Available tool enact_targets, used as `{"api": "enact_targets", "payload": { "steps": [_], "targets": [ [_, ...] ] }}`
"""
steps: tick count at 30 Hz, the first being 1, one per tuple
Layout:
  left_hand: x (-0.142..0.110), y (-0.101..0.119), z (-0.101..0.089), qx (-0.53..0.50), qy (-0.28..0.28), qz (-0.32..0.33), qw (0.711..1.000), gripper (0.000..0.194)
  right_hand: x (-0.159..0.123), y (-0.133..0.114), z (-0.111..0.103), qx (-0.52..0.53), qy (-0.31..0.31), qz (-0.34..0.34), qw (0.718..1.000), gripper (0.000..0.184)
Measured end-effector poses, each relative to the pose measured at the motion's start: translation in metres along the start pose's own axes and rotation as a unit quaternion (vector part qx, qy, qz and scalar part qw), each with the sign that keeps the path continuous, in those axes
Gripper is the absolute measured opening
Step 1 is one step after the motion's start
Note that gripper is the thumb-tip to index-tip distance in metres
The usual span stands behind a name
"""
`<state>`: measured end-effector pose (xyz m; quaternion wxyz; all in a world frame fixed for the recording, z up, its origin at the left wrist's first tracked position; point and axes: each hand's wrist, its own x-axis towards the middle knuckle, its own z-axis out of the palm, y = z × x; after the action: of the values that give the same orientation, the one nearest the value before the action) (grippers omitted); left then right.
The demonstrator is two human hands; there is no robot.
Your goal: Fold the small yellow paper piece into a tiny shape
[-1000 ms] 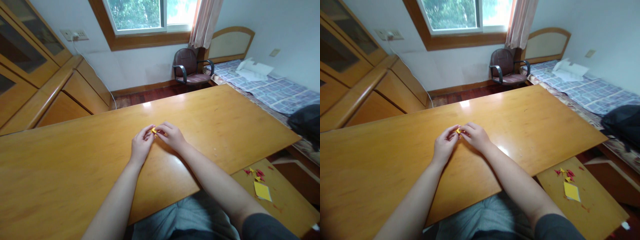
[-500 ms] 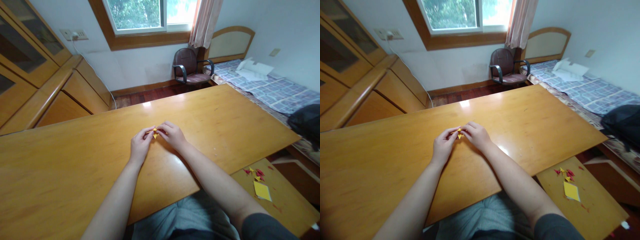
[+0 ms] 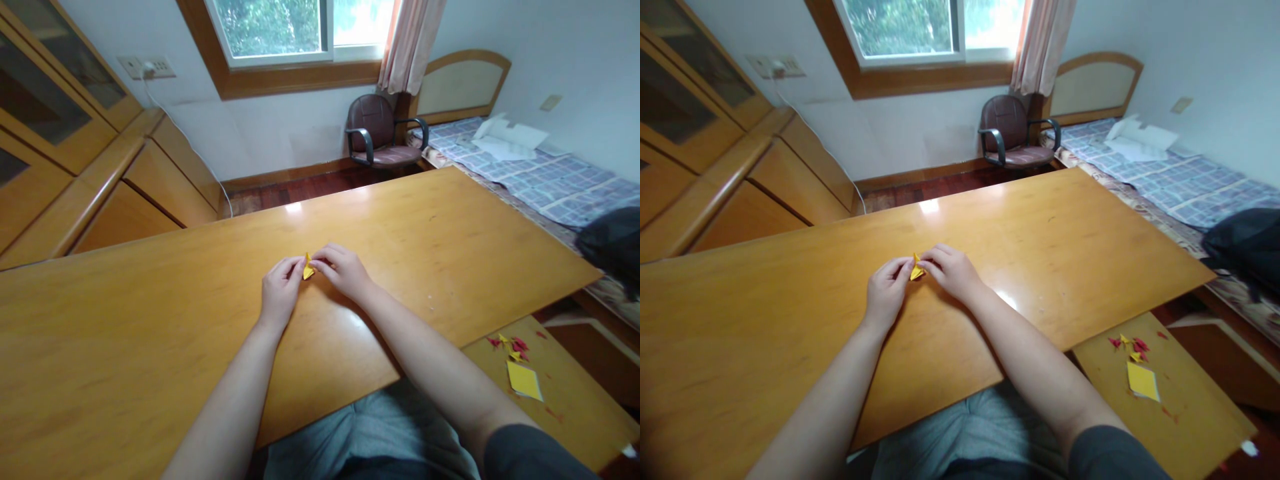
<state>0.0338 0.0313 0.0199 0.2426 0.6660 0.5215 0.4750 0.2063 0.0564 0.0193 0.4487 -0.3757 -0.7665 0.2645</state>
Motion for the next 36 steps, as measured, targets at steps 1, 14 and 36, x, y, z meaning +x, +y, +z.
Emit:
{"api": "enact_targets", "payload": {
  "steps": [1, 14, 36],
  "targets": [
    [0.0001, 0.0001, -0.0003, 0.004, -0.002, 0.003, 1.000, 0.024, 0.0005, 0.0000, 0.0002, 0.006, 0.002, 0.005, 1.000, 0.016],
    [0.0002, -0.0012, 0.0015, -0.006, -0.001, 0.011, 1.000, 0.019, 0.0039, 0.0032, 0.0053, 0.181, 0.027, 0.109, 0.977, 0.016],
    [0.0016, -0.0064, 0.0032, -0.063, 0.002, -0.024, 0.998, 0.015, 0.0039, 0.0045, 0.0070, 0.124, 0.041, 0.076, 0.989, 0.016]
  ]
}}
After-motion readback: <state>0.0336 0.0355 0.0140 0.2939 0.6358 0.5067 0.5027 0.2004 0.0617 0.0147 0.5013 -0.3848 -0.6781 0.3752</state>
